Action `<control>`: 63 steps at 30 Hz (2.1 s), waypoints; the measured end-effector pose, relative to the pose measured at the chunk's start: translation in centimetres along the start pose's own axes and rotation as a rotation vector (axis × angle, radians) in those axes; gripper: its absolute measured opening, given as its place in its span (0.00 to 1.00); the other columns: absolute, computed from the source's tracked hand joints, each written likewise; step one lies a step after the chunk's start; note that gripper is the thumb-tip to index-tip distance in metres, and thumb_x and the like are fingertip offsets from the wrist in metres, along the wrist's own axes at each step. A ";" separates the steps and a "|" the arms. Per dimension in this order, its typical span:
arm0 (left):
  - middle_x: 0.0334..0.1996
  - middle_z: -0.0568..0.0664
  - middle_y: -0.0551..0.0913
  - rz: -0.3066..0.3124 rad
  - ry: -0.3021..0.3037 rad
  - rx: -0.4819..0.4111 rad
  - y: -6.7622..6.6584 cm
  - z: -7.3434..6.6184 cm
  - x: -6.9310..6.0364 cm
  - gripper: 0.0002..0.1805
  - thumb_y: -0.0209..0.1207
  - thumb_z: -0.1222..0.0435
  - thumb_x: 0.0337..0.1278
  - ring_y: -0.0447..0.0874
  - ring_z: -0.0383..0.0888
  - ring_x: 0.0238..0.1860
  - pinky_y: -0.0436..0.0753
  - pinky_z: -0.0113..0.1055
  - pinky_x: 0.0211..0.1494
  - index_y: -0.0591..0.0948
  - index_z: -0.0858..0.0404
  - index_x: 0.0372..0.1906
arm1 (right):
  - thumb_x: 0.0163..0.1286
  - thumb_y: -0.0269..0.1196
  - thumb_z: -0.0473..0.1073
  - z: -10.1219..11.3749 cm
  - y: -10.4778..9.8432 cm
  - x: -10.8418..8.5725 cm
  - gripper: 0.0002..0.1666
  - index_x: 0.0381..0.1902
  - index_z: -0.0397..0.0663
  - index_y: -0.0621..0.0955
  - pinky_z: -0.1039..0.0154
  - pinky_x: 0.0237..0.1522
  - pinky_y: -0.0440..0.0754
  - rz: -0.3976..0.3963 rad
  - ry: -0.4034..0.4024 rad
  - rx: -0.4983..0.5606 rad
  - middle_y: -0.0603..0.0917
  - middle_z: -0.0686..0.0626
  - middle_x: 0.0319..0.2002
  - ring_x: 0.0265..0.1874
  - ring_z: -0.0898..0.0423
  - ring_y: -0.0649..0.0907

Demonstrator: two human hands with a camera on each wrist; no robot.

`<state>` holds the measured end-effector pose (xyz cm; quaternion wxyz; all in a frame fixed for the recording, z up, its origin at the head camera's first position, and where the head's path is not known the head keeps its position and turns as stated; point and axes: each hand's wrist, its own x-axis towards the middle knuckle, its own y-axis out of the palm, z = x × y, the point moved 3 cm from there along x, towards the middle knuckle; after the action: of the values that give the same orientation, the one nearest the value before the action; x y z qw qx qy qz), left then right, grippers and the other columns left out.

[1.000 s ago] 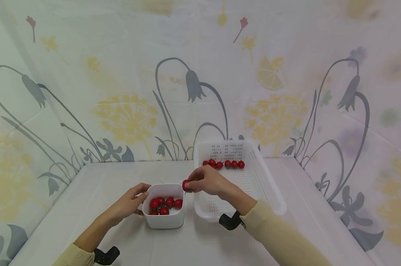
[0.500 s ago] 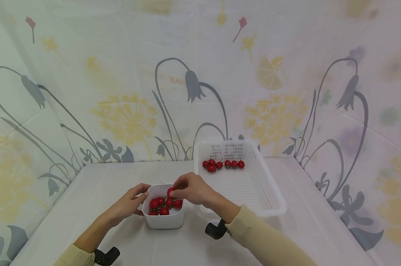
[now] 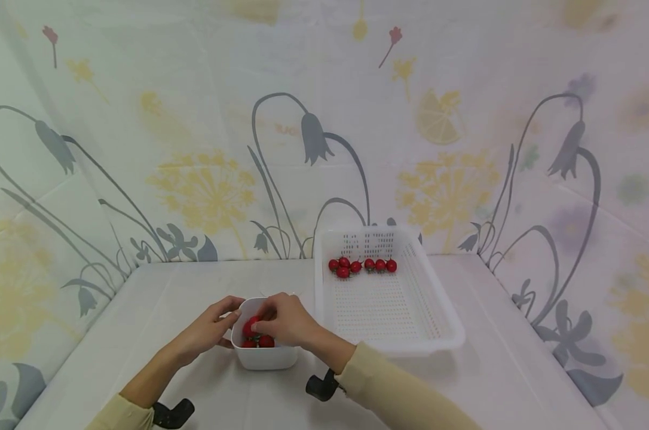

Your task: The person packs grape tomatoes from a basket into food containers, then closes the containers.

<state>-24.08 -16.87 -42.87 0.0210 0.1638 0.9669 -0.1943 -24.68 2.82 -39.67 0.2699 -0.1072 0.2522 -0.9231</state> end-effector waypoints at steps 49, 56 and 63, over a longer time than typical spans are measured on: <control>0.65 0.67 0.71 0.031 0.036 -0.017 -0.2 0.0 0.1 0.19 0.46 0.65 0.81 0.84 0.53 0.45 0.90 0.49 0.42 0.69 0.68 0.67 | 0.62 0.75 0.38 -0.6 3.5 2.6 0.04 0.32 0.44 0.88 0.73 0.30 0.78 0.084 -0.001 -0.246 0.85 0.58 0.23 0.25 0.68 0.78; 0.64 0.66 0.72 0.017 0.021 -0.009 -0.1 0.1 0.2 0.18 0.47 0.65 0.81 0.84 0.56 0.48 0.90 0.48 0.42 0.70 0.66 0.67 | 0.63 0.74 0.42 1.0 1.3 1.8 0.10 0.40 0.43 0.88 0.69 0.36 0.79 0.070 0.011 -0.324 0.85 0.57 0.29 0.31 0.63 0.79; 0.65 0.66 0.72 -0.002 -0.005 -0.007 -0.1 0.0 0.1 0.19 0.47 0.64 0.80 0.84 0.55 0.48 0.90 0.49 0.42 0.70 0.66 0.67 | 0.65 0.72 0.40 2.1 -2.1 0.7 0.12 0.42 0.38 0.86 0.69 0.30 0.81 0.088 0.000 -0.300 0.85 0.52 0.32 0.32 0.59 0.80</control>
<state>-24.20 -16.91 -42.89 0.0236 0.1625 0.9677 -0.1914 -25.51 3.07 -36.77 0.2910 -0.1351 0.3919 -0.8622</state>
